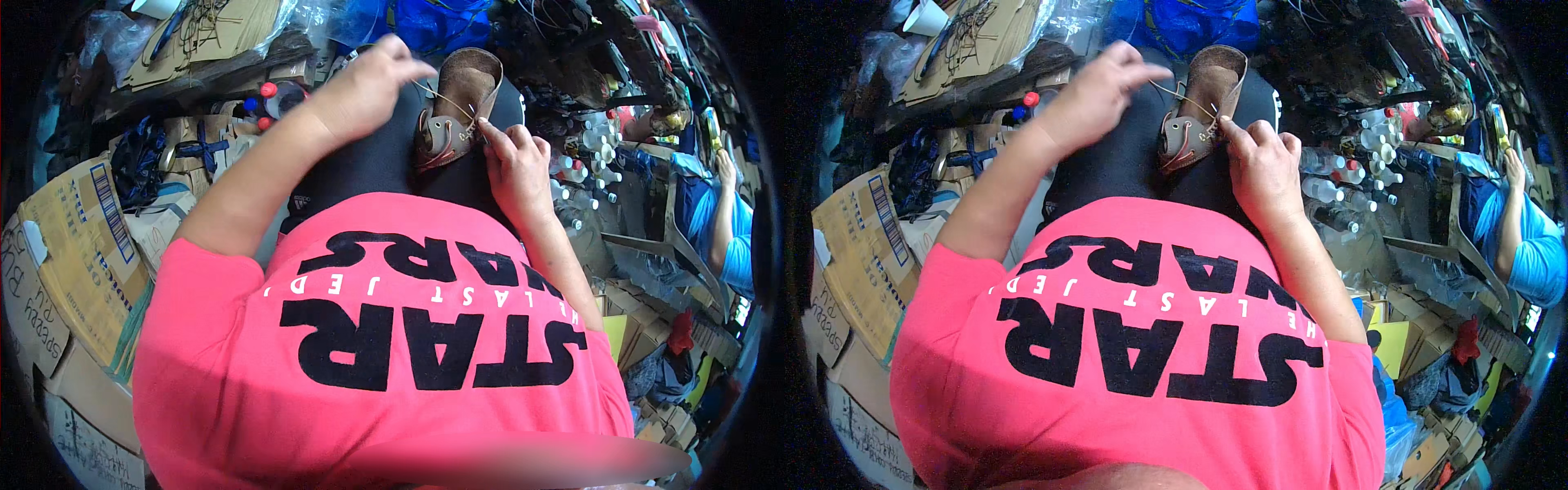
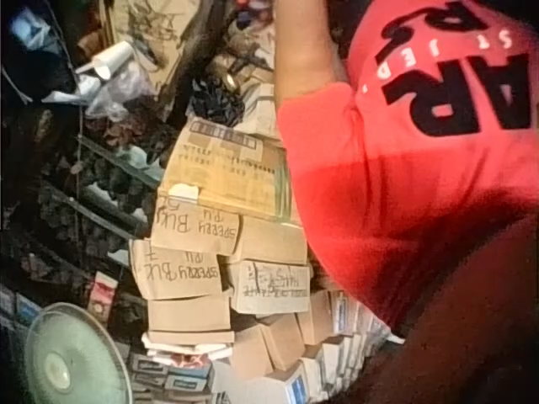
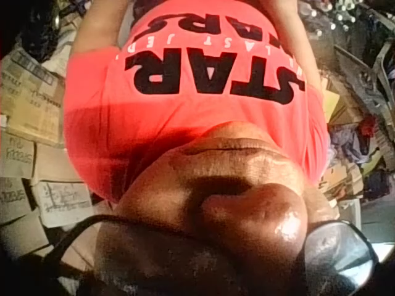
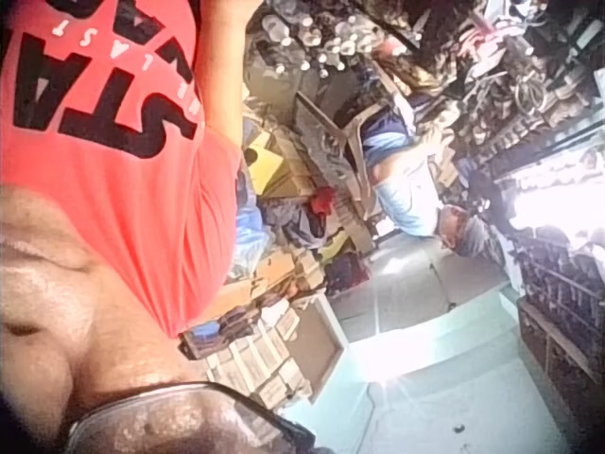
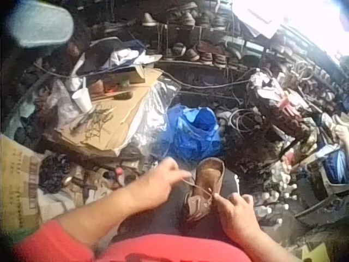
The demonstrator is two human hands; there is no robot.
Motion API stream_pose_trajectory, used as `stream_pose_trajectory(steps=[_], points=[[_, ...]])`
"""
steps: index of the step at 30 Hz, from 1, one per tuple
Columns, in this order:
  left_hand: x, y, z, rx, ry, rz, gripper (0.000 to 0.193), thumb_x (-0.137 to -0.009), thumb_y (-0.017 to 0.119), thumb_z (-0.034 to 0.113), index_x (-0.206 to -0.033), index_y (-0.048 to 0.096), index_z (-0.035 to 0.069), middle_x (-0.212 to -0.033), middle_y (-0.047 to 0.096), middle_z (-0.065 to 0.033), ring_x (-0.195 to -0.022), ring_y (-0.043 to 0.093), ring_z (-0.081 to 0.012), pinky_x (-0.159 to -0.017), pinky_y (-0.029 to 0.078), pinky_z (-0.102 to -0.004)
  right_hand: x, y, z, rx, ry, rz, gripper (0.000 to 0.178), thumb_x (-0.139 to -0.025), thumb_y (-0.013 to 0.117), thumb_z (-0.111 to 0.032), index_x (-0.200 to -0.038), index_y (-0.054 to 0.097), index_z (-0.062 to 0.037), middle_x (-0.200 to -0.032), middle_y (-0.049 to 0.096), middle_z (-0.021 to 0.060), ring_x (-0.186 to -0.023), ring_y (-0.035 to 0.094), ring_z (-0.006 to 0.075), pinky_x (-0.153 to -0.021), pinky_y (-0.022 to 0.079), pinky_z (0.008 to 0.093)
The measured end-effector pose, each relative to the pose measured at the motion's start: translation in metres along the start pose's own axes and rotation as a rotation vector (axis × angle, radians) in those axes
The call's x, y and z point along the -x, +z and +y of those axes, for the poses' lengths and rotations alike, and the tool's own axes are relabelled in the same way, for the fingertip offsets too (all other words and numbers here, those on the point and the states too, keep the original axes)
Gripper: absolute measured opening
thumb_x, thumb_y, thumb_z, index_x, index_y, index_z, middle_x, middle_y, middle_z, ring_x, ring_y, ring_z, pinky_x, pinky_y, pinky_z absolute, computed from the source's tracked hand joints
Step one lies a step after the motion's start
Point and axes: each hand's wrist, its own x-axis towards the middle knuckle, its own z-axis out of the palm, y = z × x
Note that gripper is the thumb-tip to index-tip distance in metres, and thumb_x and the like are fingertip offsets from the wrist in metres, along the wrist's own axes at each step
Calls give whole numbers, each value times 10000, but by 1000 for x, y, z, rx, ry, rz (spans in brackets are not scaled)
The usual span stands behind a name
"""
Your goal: Manually lacing and stitching a leather shoe upper component using thick thread.
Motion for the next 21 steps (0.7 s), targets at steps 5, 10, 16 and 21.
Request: stream_pose_trajectory(steps=[5, 10, 16, 21], points=[[0, 29, 11, -95, 39, -17, 150, -733, 653, 53, -875, 679, 92, -760, 558, -83, -778, 587, -273, -684, 473, -364, -2, 1, 6, -92, -4, 10, 324, -830, 592, -113, -1148, 613, -171, -844, 548, 59, -811, 555, 233, -795, 377, 388], [-9, 36, 14, -82, 70, 135, 86, -741, 665, 92, -822, 686, 111, -735, 550, -60, -732, 573, -254, -663, 445, -368, -13, -4, 29, -487, 128, -104, 319, -775, 598, -5, -1035, 693, -165, -813, 573, 73, -766, 604, 225, -708, 471, 337], [-16, 41, 4, 88, 102, -9, 107, -758, 682, 177, -858, 717, 192, -733, 534, -32, -743, 546, -222, -659, 414, -343, -26, -10, 45, -530, 105, -188, 333, -802, 589, 26, -1082, 675, -133, -774, 512, 45, -784, 538, 156, -739, 436, 271], [-11, 38, 7, 20, -20, 11, 132, -749, 684, 156, -865, 719, 207, -750, 536, -24, -794, 539, -214, -714, 389, -350, -16, -14, 26, -119, -101, -31, 289, -793, 628, -72, -1060, 676, -171, -792, 551, 35, -772, 521, 237, -727, 385, 347]])
